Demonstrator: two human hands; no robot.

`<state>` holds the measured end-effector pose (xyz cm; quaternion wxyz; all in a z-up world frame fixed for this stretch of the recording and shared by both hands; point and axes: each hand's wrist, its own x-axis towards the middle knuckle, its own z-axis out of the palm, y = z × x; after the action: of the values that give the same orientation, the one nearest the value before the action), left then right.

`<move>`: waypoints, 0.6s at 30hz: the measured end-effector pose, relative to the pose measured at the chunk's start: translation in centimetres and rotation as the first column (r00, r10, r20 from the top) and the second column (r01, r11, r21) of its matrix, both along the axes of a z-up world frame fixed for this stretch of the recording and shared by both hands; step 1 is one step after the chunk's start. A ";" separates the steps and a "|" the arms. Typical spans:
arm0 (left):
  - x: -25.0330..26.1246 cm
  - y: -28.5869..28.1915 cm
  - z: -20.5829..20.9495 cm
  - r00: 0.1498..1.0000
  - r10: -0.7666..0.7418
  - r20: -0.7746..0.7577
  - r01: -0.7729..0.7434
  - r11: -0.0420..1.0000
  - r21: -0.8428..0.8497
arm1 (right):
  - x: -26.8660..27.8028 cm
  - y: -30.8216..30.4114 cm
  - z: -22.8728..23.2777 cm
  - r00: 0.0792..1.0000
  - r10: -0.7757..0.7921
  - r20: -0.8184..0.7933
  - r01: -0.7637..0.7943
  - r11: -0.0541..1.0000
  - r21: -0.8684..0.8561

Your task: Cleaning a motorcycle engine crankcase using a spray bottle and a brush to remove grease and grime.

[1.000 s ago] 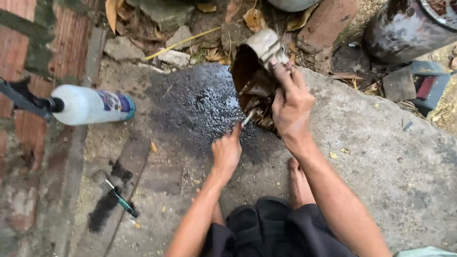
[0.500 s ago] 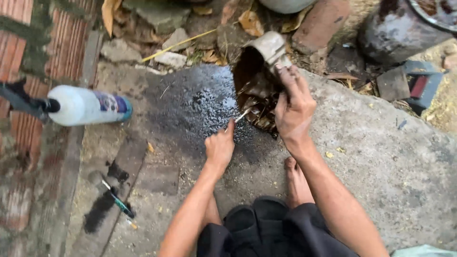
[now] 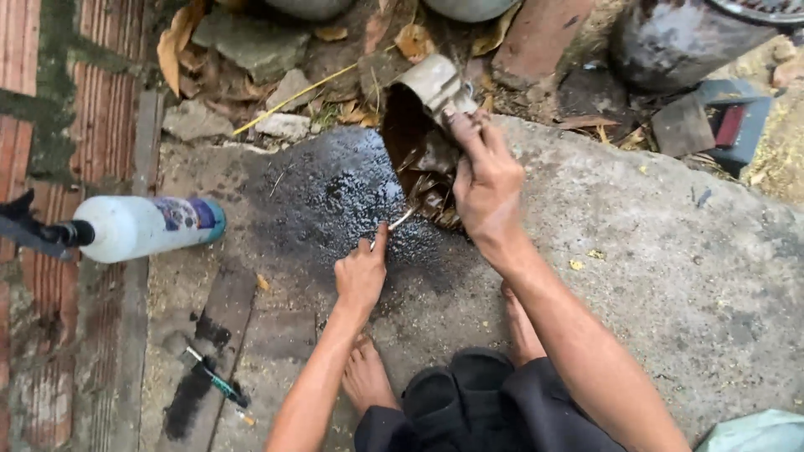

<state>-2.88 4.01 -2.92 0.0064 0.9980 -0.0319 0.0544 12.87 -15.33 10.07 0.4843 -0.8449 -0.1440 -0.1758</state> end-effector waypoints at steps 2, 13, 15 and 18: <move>2.4 -1.3 -0.6 1.000 0.004 0.020 -0.003 1.000 -0.027 | 0.3 -0.2 0.6 1.000 0.008 0.001 -0.008 0.999 -0.048; 2.8 -1.6 0.1 0.992 0.106 -0.071 -0.115 0.984 -0.139 | 0.6 0.4 -1.0 1.000 0.024 -0.003 -0.024 0.999 -0.021; 3.1 -3.2 -0.2 0.982 0.157 -0.106 -0.179 0.952 -0.248 | 1.0 -0.1 -2.2 1.000 -0.007 -0.027 0.004 0.996 -0.090; -0.3 -2.4 0.2 0.925 0.223 -0.307 -0.322 0.890 -0.323 | 0.6 0.4 -0.2 0.999 -0.031 -0.037 0.031 0.999 -0.027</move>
<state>-3.19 1.62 -2.70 0.1895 0.9716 0.1216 -0.0724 13.51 -14.97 9.82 0.4730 -0.8564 -0.1242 -0.1657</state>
